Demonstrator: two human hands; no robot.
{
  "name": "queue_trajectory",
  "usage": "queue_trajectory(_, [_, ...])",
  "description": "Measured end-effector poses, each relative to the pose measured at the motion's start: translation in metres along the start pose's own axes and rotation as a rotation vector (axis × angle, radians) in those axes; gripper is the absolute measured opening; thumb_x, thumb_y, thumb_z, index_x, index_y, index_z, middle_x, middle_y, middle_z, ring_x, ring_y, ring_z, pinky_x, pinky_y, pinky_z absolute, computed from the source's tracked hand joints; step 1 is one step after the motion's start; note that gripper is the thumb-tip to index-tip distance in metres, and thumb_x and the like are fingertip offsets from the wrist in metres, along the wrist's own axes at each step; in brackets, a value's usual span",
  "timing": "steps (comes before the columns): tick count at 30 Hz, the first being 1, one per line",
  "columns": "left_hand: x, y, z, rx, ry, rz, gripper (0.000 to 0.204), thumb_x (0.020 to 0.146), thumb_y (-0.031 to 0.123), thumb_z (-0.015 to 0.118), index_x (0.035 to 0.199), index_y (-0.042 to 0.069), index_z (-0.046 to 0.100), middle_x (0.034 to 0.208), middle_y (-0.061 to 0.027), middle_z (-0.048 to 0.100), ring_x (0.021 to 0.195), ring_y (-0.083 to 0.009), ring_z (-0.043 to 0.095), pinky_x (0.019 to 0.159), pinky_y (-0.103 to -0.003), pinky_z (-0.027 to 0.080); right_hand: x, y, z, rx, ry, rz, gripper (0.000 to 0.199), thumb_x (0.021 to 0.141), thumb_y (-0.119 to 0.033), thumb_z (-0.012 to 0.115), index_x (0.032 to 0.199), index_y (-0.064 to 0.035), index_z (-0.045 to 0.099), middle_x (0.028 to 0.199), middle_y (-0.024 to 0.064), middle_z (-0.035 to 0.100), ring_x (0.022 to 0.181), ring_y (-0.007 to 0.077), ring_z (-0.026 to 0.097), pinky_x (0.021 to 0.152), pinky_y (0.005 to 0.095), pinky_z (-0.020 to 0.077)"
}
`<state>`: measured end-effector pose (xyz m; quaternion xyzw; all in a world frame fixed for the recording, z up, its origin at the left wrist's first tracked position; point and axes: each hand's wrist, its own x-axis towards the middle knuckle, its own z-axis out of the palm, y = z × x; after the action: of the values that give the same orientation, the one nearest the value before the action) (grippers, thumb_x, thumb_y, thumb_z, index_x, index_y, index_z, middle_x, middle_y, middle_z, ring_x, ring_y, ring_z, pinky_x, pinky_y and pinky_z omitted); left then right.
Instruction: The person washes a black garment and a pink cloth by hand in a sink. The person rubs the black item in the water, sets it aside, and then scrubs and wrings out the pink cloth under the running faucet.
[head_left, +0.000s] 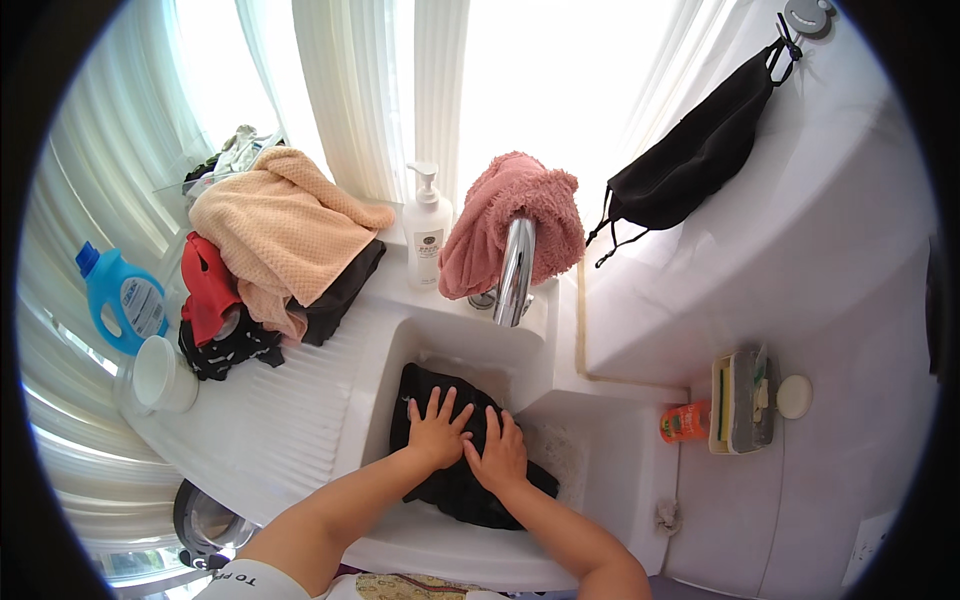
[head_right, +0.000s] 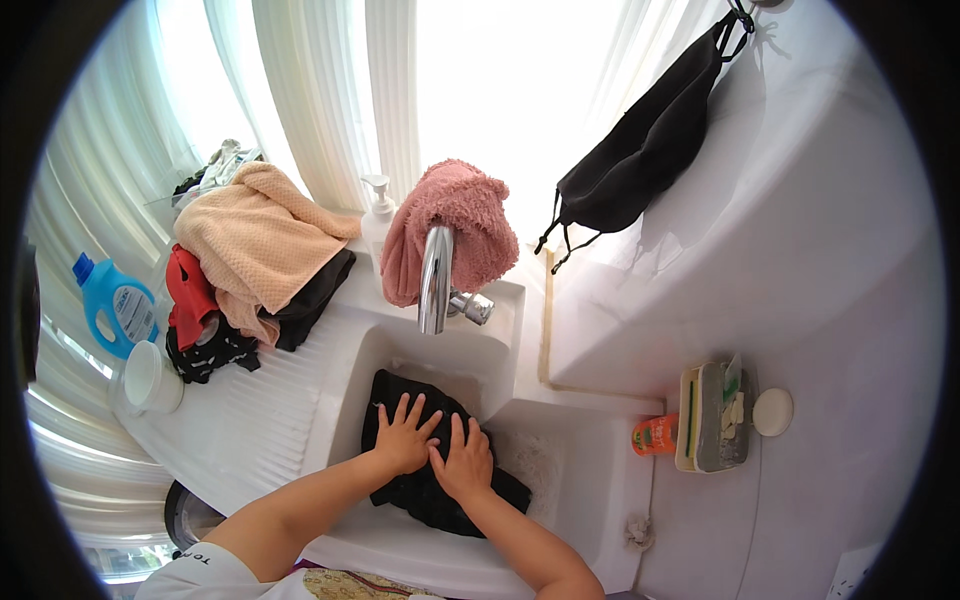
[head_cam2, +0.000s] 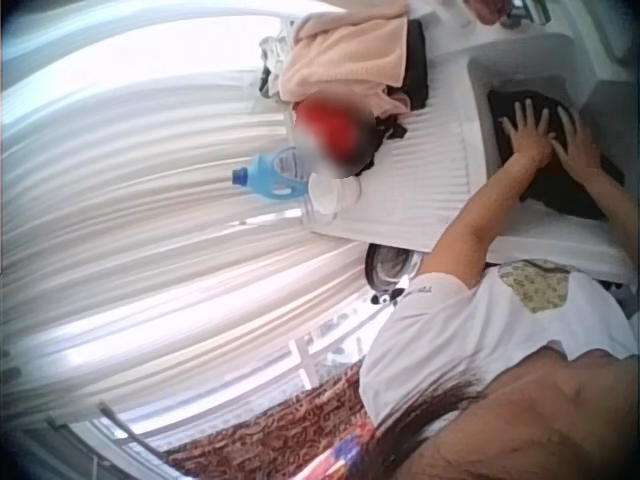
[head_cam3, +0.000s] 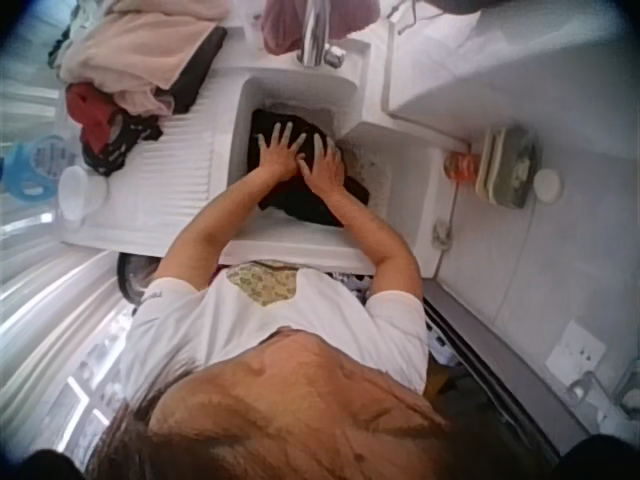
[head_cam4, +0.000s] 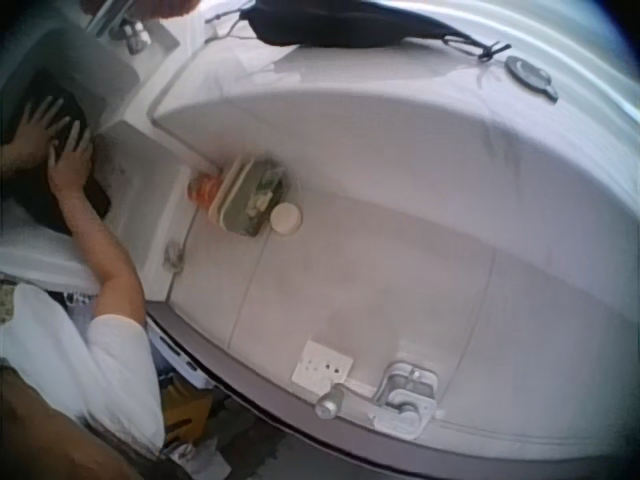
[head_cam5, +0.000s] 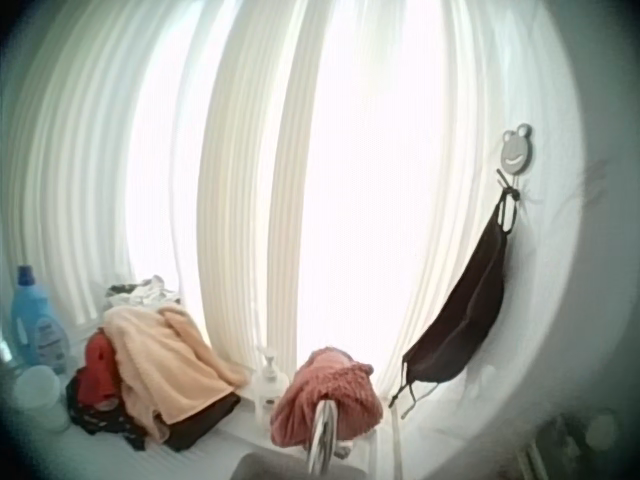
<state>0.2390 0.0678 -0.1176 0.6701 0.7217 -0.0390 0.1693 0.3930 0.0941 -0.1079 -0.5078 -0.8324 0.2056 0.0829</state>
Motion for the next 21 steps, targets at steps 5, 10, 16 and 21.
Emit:
queue_trajectory(5, [0.026,-0.018,0.023,-0.115,-0.255,-0.143,0.062,0.099,0.059,0.029,0.151,0.025,0.035,0.163,-0.0087,0.014,0.150,-0.0340,0.003,0.113,-0.067,0.003,0.034,0.008,0.043,-0.100,-0.221,-0.016,0.078,0.081,-0.034,0.066,0.148,-0.0078,0.033,0.150,0.0248,0.030,0.124,0.0495,0.042,0.099,0.0505,0.0459])
queue_trajectory(10, [0.036,-0.013,-0.016,-0.176,-0.440,-0.208,0.072,0.094,0.064,0.040,0.153,0.023,0.031,0.161,-0.0122,0.020,0.149,-0.0354,0.011,0.114,-0.066,0.006,0.054,0.002,0.010,0.143,-0.144,0.089,0.053,0.069,-0.017,0.075,0.121,-0.0126,0.066,0.127,0.0141,0.058,0.114,0.0328,0.058,0.096,0.0417,0.0492])
queue_trajectory(16, [-0.011,-0.037,-0.072,-0.823,-0.110,0.256,0.119,0.068,0.063,0.076,0.156,0.012,0.015,0.160,-0.0181,0.017,0.148,-0.0356,0.014,0.114,-0.065,0.013,0.013,-0.022,-0.112,0.598,0.029,-0.137,0.038,0.064,-0.002,0.063,0.100,-0.0080,0.073,0.115,0.0133,0.067,0.108,0.0287,0.064,0.096,0.0356,0.0491])
queue_trajectory(21, [-0.037,-0.050,-0.094,-0.596,-0.141,0.365,0.147,0.051,0.057,0.089,0.156,0.012,-0.002,0.162,-0.0172,-0.001,0.149,-0.0394,-0.001,0.112,-0.067,0.012,-0.016,-0.060,-0.167,0.667,0.157,-0.425,0.037,0.062,0.003,0.059,0.095,-0.0083,0.074,0.114,0.0087,0.068,0.098,0.0234,0.064,0.087,0.0322,0.0506])
